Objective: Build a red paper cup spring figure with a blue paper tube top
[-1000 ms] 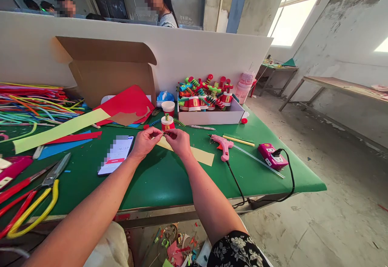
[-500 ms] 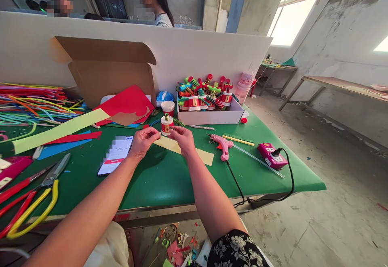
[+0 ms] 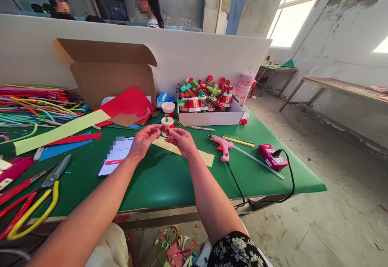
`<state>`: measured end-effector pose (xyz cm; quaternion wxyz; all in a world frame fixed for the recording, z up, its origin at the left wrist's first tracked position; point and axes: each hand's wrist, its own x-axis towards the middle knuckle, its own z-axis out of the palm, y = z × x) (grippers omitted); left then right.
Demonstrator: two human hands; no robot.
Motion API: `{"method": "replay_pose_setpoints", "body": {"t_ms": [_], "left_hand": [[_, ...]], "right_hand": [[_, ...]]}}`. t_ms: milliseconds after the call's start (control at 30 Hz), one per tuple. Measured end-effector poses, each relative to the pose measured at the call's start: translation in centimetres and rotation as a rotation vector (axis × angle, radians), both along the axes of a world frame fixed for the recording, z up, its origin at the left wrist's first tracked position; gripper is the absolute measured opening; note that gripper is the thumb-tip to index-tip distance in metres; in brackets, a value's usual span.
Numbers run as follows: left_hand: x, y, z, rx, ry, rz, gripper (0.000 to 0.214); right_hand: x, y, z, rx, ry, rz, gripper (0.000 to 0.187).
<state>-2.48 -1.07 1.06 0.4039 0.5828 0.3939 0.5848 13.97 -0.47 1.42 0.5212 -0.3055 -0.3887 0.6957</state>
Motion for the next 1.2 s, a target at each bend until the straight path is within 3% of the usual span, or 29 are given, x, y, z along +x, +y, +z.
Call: {"method": "replay_pose_setpoints", "body": {"t_ms": [100,233,400,533,700,800,1033,1200], "left_hand": [[0.23,0.23,-0.27,-0.036,0.02,-0.073,0.04],[0.27,0.45,-0.76,-0.019,0.077,-0.064,0.03],[0.18,0.35,-0.64,-0.025,0.062,-0.018,0.031],[0.17,0.29,-0.56,-0.025,0.056,0.02,0.034],[0.32,0.21,-0.62,-0.047,0.012,-0.013,0.035],[0.32,0.21,-0.53,-0.065,-0.01,-0.009,0.035],[0.59,-0.04,-0.08,-0.104,-0.035,-0.101,0.037],[0.6,-0.07,-0.1,-0.147,-0.086,-0.06,0.03]], "right_hand": [[0.04,-0.25,0.11,-0.002,-0.032,0.05,0.035],[0.08,-0.6,0.21,-0.007,-0.071,0.118,0.038],[0.05,-0.22,0.18,-0.067,-0.023,0.071,0.034],[0.05,0.16,0.24,-0.176,-0.017,0.049,0.049],[0.1,-0.13,0.03,-0.073,-0.028,0.09,0.034],[0.2,-0.2,-0.16,-0.02,-0.035,0.068,0.038],[0.18,-0.16,-0.32,-0.043,-0.058,0.081,0.041],[0.08,-0.07,-0.4,-0.088,-0.086,0.095,0.037]]}}
